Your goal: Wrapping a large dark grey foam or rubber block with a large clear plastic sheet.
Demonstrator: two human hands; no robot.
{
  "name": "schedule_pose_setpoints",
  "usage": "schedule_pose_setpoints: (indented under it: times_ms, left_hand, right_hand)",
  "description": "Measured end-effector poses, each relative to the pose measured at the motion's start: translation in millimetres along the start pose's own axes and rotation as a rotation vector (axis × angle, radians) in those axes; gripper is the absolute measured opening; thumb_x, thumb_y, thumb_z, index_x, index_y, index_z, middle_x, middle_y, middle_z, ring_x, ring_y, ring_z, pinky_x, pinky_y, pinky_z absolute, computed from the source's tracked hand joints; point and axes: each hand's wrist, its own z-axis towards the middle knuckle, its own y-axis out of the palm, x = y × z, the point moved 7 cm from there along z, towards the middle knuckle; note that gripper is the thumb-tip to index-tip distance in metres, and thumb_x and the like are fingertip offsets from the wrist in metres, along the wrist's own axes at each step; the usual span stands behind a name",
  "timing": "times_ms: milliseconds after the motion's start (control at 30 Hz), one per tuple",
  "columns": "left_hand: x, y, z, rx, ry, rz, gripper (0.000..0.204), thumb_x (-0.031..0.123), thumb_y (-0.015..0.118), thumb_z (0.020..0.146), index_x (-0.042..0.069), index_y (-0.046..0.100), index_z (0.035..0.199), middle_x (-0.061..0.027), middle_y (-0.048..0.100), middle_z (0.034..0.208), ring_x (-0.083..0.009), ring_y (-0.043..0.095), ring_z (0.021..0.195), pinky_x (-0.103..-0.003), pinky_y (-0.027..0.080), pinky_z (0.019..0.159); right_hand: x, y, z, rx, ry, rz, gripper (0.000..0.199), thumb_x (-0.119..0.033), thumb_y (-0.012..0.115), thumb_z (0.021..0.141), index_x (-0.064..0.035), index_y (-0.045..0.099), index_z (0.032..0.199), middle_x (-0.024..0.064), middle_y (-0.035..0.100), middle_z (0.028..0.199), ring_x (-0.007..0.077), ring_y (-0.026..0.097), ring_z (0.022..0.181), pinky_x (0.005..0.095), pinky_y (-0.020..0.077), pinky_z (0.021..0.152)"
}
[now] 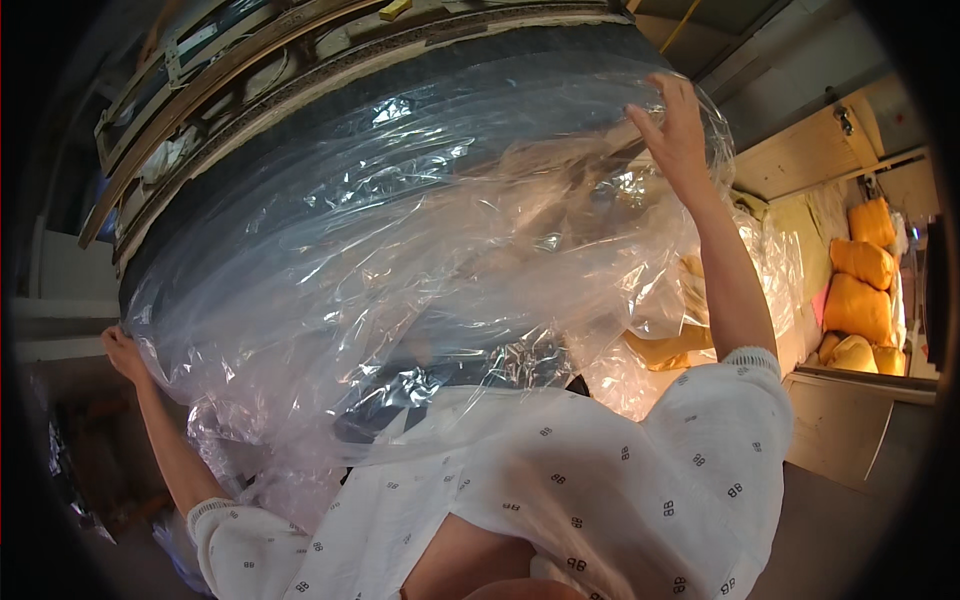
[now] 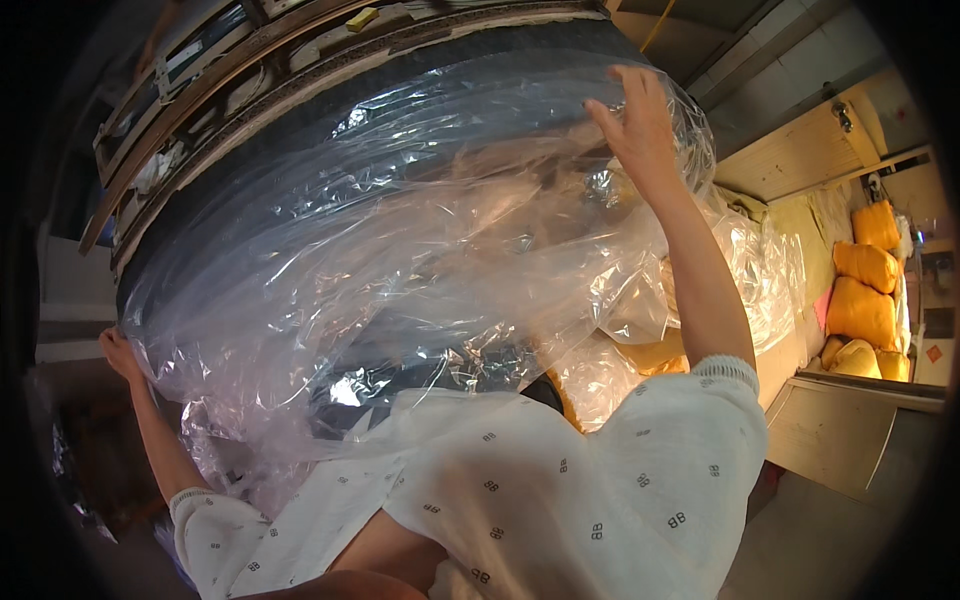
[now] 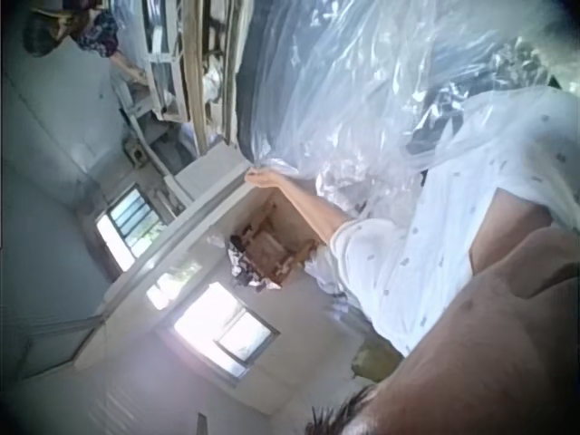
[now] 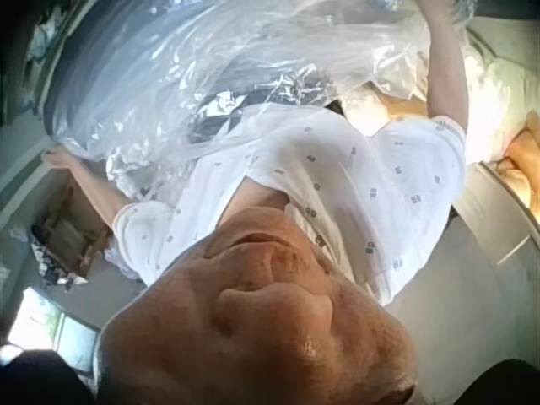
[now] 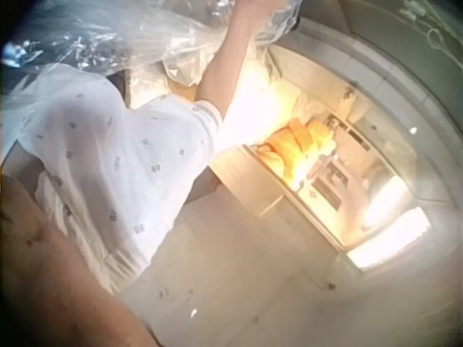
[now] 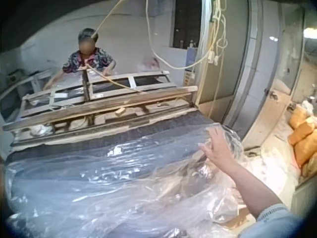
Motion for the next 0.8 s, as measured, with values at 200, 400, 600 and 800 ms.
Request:
schedule_pose_setpoints:
  times_ms: [200,400,600,800]
  left_hand:
    - [27.3,11.2,1.3,-0.027,-0.142,-0.038,0.024,0.024,0.047,0.087,0.003,0.054,0.095,-0.0155,0.057,0.093,-0.033,0.054,0.086,-0.038,0.041,0.076]
    - [3.3,15.1,0.2,0.003,-0.125,-0.038,0.027,0.027,0.048,0.087,0.002,0.053,0.094,-0.0162,0.057,0.093,-0.0328,0.054,0.086,-0.038,0.041,0.077]
    - [-23.1,10.8,8.6,0.092,-0.133,-0.059,0.032,0.029,0.05,0.086,-0.001,0.054,0.097,-0.0163,0.057,0.093,-0.032,0.054,0.086,-0.037,0.041,0.079]
    - [-73.6,-29.6,3.4,0.14,-0.416,-0.585,0.031,0.026,0.056,0.087,0.0,0.054,0.104,-0.0072,0.058,0.1,-0.018,0.056,0.089,-0.028,0.044,0.078]
  right_hand:
    - [-7.4,-6.6,64.9,0.336,-0.382,-0.613,0.03,-0.029,0.062,0.077,-0.011,0.059,0.101,0.0074,0.054,0.093,0.0233,0.051,0.082,0.0346,0.0401,0.074]
    - [3.0,31.4,83.7,-0.236,0.11,0.504,0.018,-0.025,0.056,0.085,-0.0077,0.058,0.083,-0.0069,0.05,0.072,0.0025,0.043,0.065,0.0173,0.0349,0.06]
    - [38.7,61.6,41.9,-0.352,0.257,0.449,0.016,-0.022,0.059,0.083,-0.0062,0.061,0.085,-0.0062,0.055,0.075,0.0023,0.043,0.065,0.0176,0.0348,0.058]
    - [6.6,58.0,54.0,-0.039,0.006,0.074,0.019,-0.027,0.063,0.075,-0.0095,0.064,0.08,0.002,0.058,0.075,0.0176,0.056,0.068,0.0284,0.0423,0.063]
